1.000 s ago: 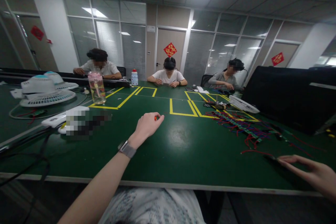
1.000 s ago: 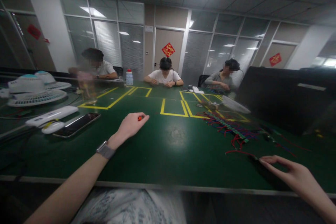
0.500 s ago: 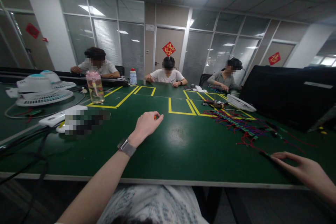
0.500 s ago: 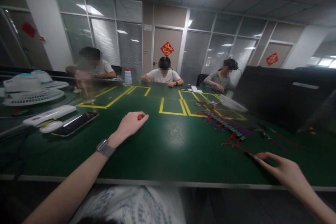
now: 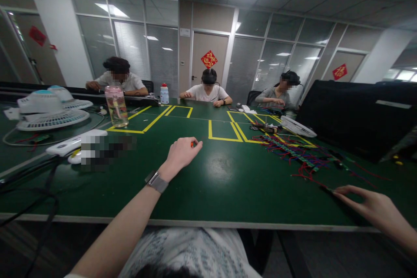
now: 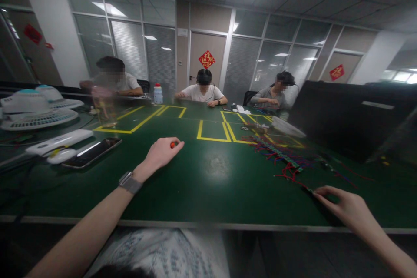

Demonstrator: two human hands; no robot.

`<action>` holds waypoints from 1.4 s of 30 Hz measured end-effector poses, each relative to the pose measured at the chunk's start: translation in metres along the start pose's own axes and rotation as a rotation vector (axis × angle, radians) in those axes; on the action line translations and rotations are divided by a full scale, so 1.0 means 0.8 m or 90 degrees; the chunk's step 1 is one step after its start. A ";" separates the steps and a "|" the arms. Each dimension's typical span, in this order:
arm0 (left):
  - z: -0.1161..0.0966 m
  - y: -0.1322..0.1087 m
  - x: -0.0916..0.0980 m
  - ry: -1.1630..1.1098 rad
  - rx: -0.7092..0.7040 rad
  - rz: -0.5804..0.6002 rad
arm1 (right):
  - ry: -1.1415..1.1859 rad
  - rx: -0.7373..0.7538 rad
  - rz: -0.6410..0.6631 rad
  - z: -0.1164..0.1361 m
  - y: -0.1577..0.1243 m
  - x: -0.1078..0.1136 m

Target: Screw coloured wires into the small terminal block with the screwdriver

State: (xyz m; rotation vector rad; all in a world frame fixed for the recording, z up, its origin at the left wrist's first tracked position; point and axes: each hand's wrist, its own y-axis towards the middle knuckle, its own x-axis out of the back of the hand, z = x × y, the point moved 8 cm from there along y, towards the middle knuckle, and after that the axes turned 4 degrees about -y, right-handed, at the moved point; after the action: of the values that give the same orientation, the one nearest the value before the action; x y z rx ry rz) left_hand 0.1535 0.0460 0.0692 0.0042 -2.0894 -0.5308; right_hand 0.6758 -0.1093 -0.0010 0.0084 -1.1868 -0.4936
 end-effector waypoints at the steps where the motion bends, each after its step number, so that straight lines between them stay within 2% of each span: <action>1: 0.000 0.000 0.000 -0.001 0.000 -0.001 | 0.001 -0.006 -0.003 0.000 0.000 0.000; 5: -0.001 0.000 0.000 -0.010 -0.007 -0.002 | 0.004 -0.023 -0.020 -0.001 -0.001 0.005; 11: -0.002 -0.001 0.001 -0.009 -0.010 0.001 | -0.003 -0.055 0.007 0.001 -0.004 0.005; 22: -0.002 0.001 0.001 0.012 -0.007 -0.015 | -0.050 0.060 -0.057 0.010 0.001 0.006; 36: -0.002 0.000 0.000 0.010 -0.007 -0.007 | -0.029 0.010 -0.090 0.015 -0.008 0.009; 42: -0.001 0.000 0.001 0.015 -0.008 -0.006 | -0.046 0.055 -0.067 0.005 0.002 0.001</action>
State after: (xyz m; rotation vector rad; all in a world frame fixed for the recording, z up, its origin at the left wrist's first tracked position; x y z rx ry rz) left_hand 0.1540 0.0456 0.0703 0.0131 -2.0647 -0.5473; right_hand 0.6733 -0.1071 0.0021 0.1290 -1.2828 -0.5385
